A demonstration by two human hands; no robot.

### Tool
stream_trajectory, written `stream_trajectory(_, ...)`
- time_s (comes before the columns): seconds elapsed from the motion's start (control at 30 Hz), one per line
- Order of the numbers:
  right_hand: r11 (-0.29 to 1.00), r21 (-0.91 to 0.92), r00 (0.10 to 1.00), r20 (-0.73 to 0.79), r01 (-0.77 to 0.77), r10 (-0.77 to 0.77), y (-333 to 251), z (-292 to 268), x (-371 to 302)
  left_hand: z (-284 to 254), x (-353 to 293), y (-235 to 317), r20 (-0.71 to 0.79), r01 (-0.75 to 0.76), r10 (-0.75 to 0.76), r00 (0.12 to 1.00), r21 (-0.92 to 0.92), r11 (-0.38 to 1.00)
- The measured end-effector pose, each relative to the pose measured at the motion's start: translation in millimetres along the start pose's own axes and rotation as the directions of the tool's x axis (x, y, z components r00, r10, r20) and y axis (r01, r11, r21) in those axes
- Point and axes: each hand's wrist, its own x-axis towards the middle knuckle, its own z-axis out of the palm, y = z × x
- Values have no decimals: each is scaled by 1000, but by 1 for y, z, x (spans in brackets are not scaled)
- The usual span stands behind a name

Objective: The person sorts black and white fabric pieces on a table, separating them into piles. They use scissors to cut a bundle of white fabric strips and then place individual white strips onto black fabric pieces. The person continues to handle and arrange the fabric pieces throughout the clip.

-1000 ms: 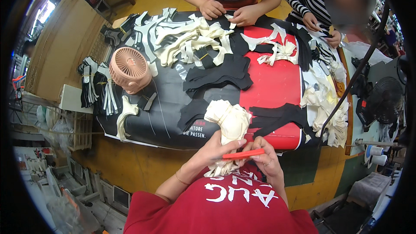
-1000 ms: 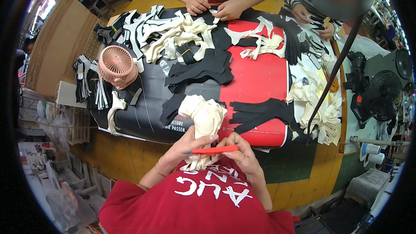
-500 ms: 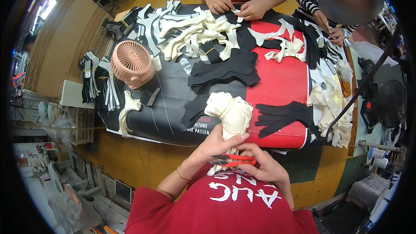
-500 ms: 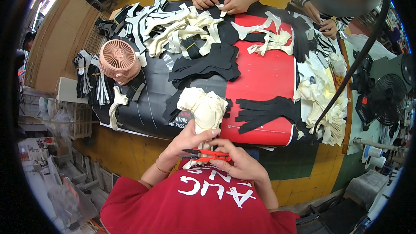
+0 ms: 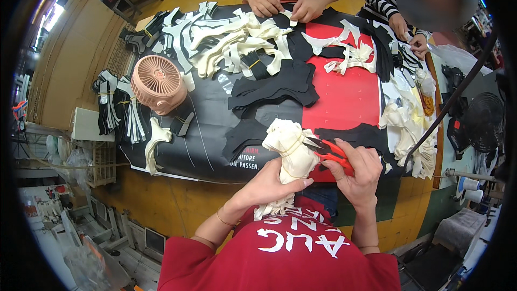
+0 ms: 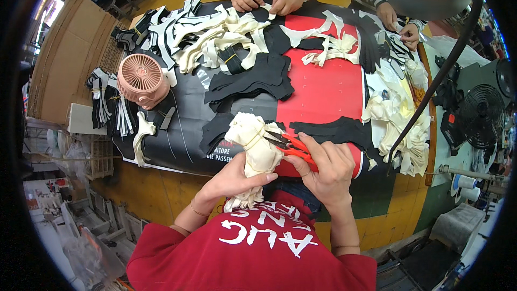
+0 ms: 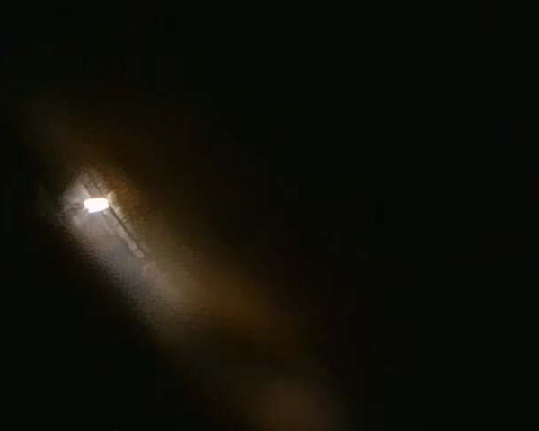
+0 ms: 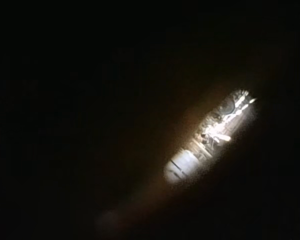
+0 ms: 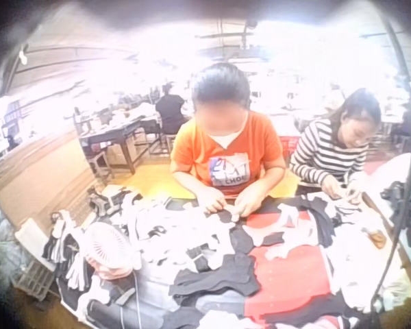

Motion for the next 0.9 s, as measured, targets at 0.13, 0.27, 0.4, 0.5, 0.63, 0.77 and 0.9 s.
stream_trajectory(0.13,1000,-4,997,-69,26,-26,1,6,-2,3,1,3,2,28,-28,1000,19,999)
stream_trajectory(0.27,1000,26,990,-140,0,4,0,21,-5,5,2,8,26,111,-113,993,61,992)
stream_trajectory(0.4,1000,2,987,-159,-24,24,-5,29,-8,7,5,7,-34,11,-8,999,114,993)
stream_trajectory(0.5,1000,-17,990,-143,-24,21,-6,33,-9,5,6,3,-33,71,-67,997,131,989)
stream_trajectory(0.63,999,-41,988,-152,-5,-1,-3,39,-8,3,6,0,-53,78,-71,996,140,987)
stream_trajectory(0.77,1000,-16,983,-183,-23,20,-3,43,-8,5,6,2,-99,63,-49,994,140,988)
stream_trajectory(0.9,994,99,970,-235,-47,70,-4,44,-6,5,7,4,-85,24,-14,996,116,993)
